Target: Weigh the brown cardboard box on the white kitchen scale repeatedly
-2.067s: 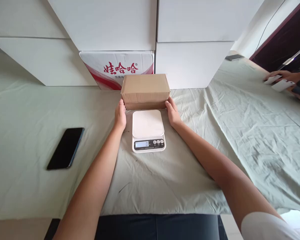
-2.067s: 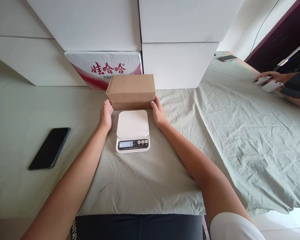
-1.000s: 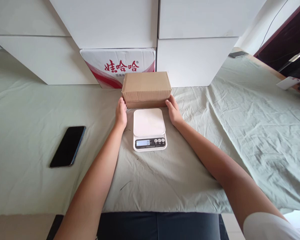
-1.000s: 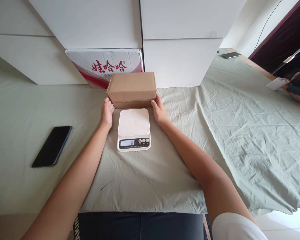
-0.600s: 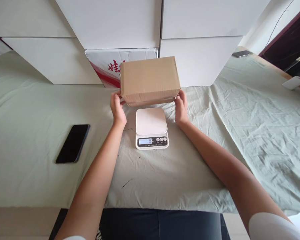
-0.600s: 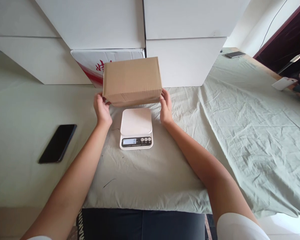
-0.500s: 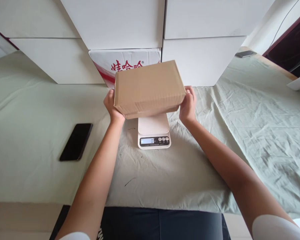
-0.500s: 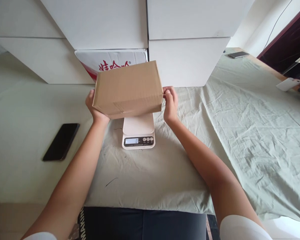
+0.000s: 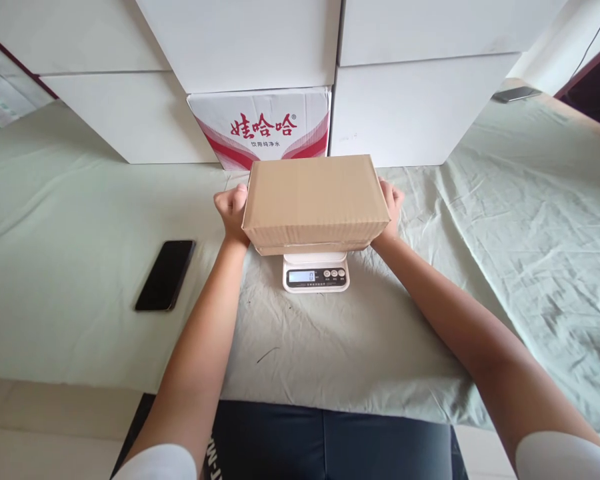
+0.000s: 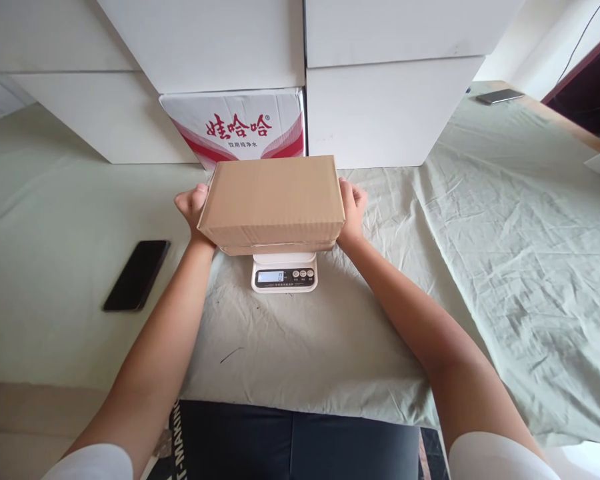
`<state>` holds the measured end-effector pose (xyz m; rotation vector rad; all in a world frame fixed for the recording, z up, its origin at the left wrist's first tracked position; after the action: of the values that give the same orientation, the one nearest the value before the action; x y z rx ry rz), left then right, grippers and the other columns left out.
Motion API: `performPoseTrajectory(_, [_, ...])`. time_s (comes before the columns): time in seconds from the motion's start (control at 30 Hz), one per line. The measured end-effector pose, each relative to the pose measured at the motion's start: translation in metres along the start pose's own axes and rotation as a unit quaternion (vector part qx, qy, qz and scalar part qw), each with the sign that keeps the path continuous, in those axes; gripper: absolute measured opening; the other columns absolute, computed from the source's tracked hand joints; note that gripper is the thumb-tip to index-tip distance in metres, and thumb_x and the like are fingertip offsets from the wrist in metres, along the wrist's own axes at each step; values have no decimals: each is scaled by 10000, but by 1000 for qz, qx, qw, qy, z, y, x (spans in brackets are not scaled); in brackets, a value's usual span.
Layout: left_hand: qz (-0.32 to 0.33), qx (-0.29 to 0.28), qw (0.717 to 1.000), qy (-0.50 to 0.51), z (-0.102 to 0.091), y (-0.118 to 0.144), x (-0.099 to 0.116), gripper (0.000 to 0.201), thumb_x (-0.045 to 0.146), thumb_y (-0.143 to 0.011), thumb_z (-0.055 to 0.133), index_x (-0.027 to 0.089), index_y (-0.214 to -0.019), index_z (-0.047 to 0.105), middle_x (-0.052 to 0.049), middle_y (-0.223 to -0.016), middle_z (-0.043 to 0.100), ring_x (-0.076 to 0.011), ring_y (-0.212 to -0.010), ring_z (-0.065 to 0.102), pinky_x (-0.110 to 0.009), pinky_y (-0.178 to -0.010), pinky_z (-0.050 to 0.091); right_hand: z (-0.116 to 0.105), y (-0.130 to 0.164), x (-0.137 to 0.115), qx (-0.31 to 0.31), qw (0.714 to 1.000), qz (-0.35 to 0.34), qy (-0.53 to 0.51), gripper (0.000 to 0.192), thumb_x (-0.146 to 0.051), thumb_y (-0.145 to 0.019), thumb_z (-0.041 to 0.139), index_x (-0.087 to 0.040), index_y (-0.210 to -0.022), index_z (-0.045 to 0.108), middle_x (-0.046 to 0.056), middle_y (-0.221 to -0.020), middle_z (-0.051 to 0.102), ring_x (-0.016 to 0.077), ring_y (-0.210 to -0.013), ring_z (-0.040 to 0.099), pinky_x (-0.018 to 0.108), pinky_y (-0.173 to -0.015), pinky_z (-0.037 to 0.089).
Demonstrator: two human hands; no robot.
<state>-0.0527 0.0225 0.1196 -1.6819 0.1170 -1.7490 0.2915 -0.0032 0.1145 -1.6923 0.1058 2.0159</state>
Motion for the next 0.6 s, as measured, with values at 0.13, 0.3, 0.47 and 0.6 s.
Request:
performPoseTrajectory(0.13, [-5, -10, 1000, 5, -1, 2, -6, 722, 254, -1047, 759, 238, -564, 222, 35, -656, 138, -133, -622, 175, -351, -596, 210, -1, -2, 1, -1, 1000, 7, -4, 736, -528, -1083, 788, -280, -703, 209, -52, -742, 120, 130, -680, 173, 285, -551, 276])
performPoseTrajectory(0.3, [25, -26, 999, -3, 1, 1, -5, 720, 326, -1028, 760, 245, -593, 192, 36, -664, 109, -137, -625, 157, -354, -599, 197, -2, -3, 6, -1, 1000, 6, 10, 691, -475, -1096, 760, -275, -700, 230, -47, -729, 157, 140, -686, 214, 303, -593, 306])
performPoseTrajectory(0.47, [21, -27, 999, 7, 0, 0, -8, 714, 363, -1048, 747, 248, -624, 185, 35, -675, 113, -138, -615, 170, -360, -605, 206, -1, -4, 8, -5, 1000, 5, 14, 703, -511, -1079, 775, -281, -701, 229, -52, -718, 153, 139, -683, 203, 314, -590, 284])
performPoseTrajectory(0.6, [-1, -17, 1000, 13, 0, -1, -10, 673, 329, -1060, 722, 256, -649, 195, 38, -660, 141, -140, -627, 197, -354, -609, 215, -4, -11, 11, -3, 1000, 14, 6, 692, -560, -1076, 755, -294, -725, 221, -62, -716, 124, 135, -653, 177, 302, -559, 262])
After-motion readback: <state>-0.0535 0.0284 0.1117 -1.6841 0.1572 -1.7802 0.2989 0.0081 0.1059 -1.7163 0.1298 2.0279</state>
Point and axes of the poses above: each hand's wrist, its own y-axis away from the middle knuckle, its own z-axis out of the palm, x = y × z, the point moved 8 cm from there along -y, towards the middle knuckle
